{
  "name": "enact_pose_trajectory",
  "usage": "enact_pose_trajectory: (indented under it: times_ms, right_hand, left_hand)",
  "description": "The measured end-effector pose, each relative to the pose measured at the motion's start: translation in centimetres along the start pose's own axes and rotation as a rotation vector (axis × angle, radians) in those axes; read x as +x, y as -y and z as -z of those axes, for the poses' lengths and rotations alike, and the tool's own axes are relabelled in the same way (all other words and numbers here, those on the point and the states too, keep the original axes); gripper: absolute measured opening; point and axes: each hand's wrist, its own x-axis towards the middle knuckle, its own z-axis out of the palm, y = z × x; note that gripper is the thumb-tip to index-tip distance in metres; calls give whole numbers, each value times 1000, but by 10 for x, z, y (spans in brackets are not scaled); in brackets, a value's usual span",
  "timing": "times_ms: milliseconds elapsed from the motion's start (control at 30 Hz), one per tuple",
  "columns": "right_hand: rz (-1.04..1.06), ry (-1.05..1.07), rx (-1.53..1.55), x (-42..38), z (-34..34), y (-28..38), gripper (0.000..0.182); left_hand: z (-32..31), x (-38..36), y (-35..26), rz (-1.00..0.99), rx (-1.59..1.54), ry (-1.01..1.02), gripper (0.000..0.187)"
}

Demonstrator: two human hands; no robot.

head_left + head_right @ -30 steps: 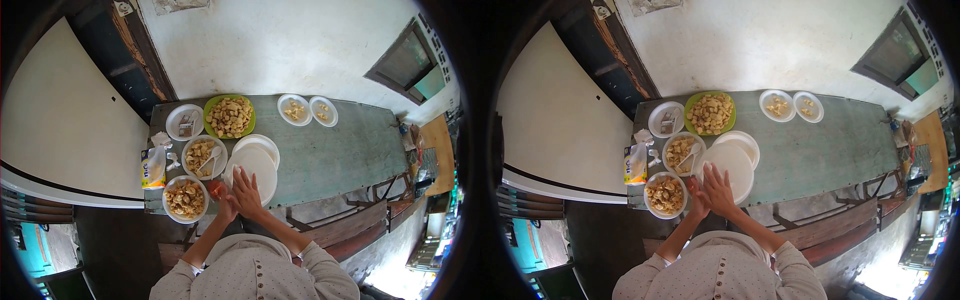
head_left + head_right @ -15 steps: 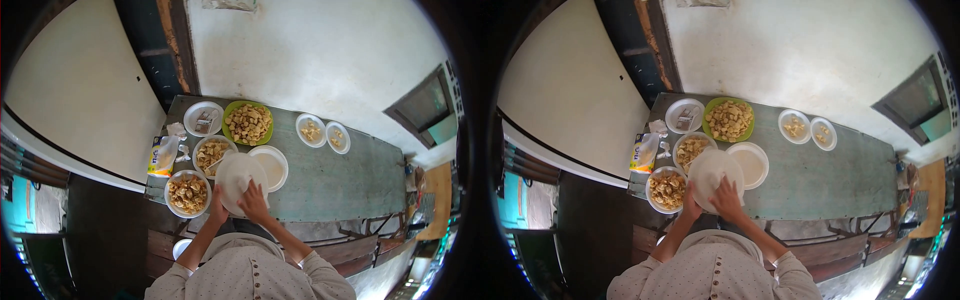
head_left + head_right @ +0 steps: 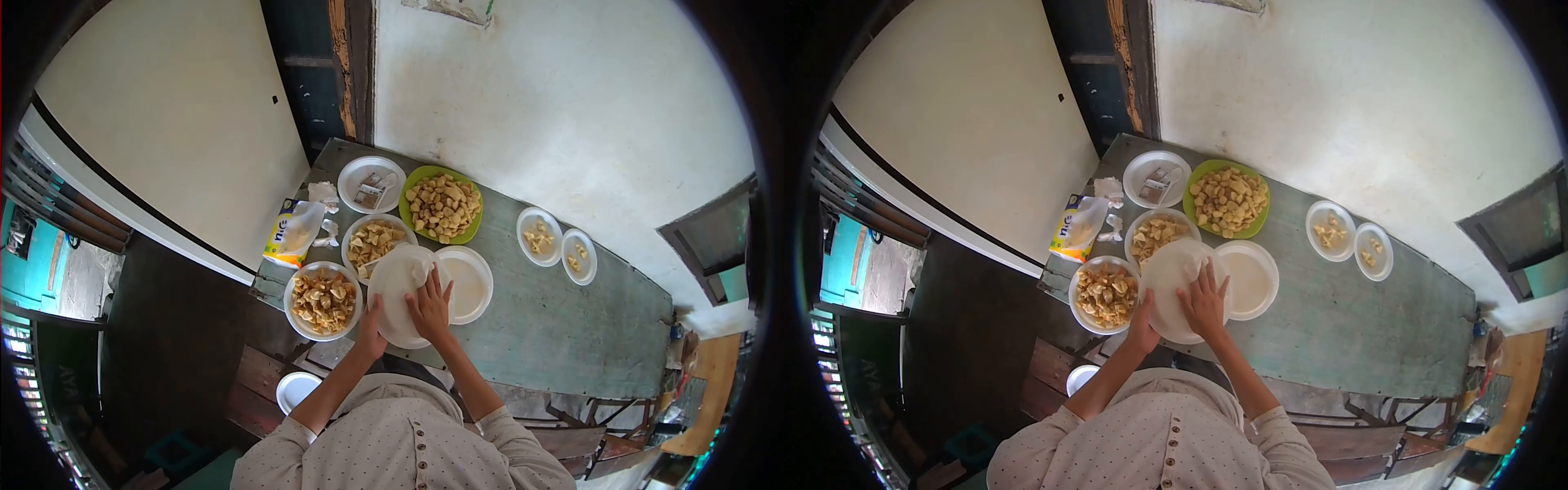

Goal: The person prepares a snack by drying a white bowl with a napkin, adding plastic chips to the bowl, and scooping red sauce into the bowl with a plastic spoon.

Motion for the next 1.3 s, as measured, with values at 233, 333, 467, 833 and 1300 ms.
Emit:
enact_pose_trajectory:
  times_ms: [233,333,467,833,1300]
  right_hand:
    - [188,235,-41,-31,3,28,56]
    - [337,113,-29,-25,6,36,54]
    - [176,67,-30,13,18,14,52]
    - [4,-136,-61,-8,23,-35,54]
    - [71,-138,62,7,6,-46,53]
  left_hand:
    - [5,16,-16,52,-153,47,52]
    - [17,30,-14,79,-118,74,50]
    - [-7,40,-16,63,5,37,50]
    - [-49,63,-10,65,48,146,55]
    - [-15,33,-21,21,227,-18,52]
